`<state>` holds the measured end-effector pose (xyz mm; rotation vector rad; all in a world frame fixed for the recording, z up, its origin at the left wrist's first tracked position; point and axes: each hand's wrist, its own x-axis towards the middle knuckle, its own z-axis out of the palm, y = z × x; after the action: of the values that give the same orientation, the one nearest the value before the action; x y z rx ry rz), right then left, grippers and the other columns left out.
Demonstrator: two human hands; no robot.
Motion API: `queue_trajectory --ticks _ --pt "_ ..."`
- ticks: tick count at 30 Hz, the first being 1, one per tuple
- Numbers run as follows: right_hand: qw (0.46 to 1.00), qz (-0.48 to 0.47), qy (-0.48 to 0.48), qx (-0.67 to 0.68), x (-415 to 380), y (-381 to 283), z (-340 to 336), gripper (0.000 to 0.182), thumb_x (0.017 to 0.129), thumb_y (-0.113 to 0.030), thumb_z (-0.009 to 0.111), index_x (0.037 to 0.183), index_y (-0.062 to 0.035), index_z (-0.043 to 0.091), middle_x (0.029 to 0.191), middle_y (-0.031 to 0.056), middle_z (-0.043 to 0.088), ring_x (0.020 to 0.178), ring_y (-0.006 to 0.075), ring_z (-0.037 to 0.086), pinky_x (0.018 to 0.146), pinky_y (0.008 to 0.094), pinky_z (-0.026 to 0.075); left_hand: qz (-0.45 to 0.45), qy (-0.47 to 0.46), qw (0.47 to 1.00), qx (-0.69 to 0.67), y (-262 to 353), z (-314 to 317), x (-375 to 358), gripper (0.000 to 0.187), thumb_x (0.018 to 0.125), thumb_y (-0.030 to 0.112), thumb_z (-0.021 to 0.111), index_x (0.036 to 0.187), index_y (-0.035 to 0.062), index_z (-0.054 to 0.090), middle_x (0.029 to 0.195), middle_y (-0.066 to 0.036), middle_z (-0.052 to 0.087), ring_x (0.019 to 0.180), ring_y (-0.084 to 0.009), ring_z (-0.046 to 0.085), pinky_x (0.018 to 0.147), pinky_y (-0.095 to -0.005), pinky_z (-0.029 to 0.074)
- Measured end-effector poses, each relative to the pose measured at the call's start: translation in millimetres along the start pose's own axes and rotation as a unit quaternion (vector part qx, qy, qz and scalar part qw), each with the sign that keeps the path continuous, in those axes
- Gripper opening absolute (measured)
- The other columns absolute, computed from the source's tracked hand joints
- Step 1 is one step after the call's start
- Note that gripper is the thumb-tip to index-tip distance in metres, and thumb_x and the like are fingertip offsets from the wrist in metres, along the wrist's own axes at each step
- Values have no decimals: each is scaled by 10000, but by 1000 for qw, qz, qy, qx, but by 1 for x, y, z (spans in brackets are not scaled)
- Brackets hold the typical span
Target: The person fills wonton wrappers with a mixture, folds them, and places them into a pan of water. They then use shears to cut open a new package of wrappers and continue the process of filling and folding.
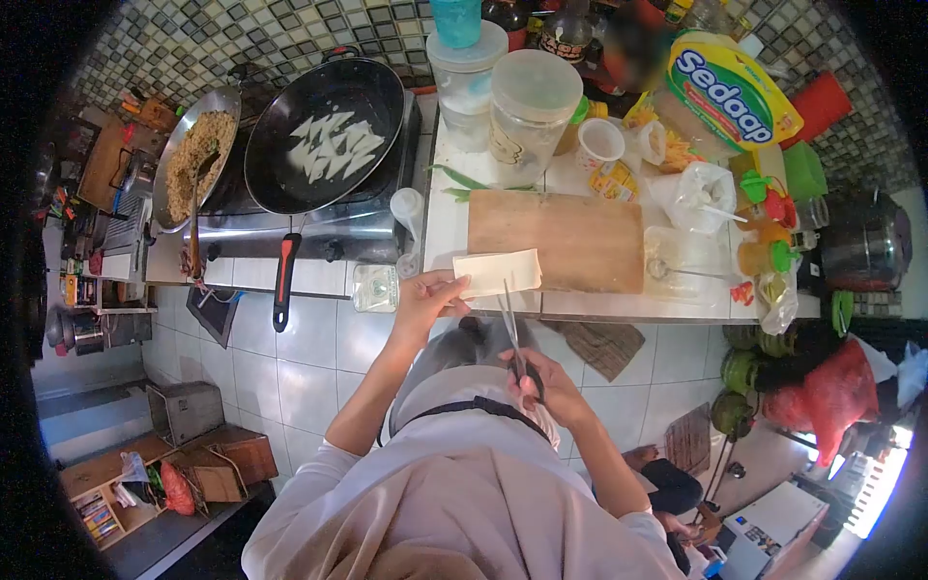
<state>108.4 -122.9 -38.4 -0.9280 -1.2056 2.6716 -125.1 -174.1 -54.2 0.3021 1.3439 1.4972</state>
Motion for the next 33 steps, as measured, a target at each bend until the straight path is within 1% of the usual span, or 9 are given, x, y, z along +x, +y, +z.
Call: queue_trajectory --ticks 4,6,7,15,16,18,21,27,33 --pt "998 -19 40 -54 12 -6 4 661 758 -429 731 1211 -16 485 753 15 523 606 63 465 464 207 352 -1 3 1000 5 -4 2 -6 262 836 159 680 996 -45 644 738 -62 658 594 -83 605 573 -221 543" --pt "995 -21 62 -81 14 -7 7 706 735 -530 693 1185 -20 499 714 12 497 622 91 474 439 205 315 7 3 1000 -2 -10 1 -6 261 838 160 678 1001 -41 646 740 -58 658 602 -77 602 579 -221 543" --pt "995 -21 62 -81 15 -7 7 706 735 -530 693 1185 -20 499 714 12 497 622 91 474 439 205 315 14 1 1000 -9 -12 1 -5 260 840 161 676 1006 -37 647 743 -53 658 610 -71 599 584 -220 543" --pt "983 -54 99 -146 16 -3 12 397 891 -289 610 1172 -18 541 642 -4 489 533 58 401 439 207 266 14 -1 1000 -5 -14 -2 -7 259 836 180 679 1014 -6 657 792 -60 673 625 -96 618 594 -216 518" --pt "983 -54 99 -145 16 -4 14 397 891 -289 610 1172 -18 541 642 -4 489 533 58 401 439 207 266 17 -3 1000 -3 -14 -3 -7 250 837 178 679 1009 -3 660 790 -57 673 624 -96 618 590 -215 514" --pt "982 -24 128 -136 15 -7 17 371 854 -242 663 1160 -47 580 699 -55 476 612 30 406 541 202 310 19 -2 1000 -7 -15 -2 -7 245 837 178 679 1004 -1 661 789 -55 673 623 -95 618 586 -213 510" --pt "983 -32 127 -133 16 -6 17 372 849 -223 665 1164 -44 581 730 -54 491 648 31 427 574 199 338 20 -1 1000 -8 -17 -2 -7 238 838 174 677 1001 1 662 793 -55 674 625 -96 619 585 -214 510" --pt "983 -38 125 -128 18 -4 13 367 836 -185 672 1161 -37 585 792 -39 510 700 44 464 627 197 383 14 -6 1000 -3 -17 -3 -7 230 845 156 666 1007 -7 659 809 -68 676 642 -101 620 619 -234 534" --pt "982 -24 133 -134 18 -5 15 348 838 -150 666 1156 -30 590 788 -40 504 695 40 452 616 195 377 13 -13 1000 1 -18 -6 -6 245 848 151 663 1028 -14 652 832 -77 677 659 -102 620 640 -244 547"
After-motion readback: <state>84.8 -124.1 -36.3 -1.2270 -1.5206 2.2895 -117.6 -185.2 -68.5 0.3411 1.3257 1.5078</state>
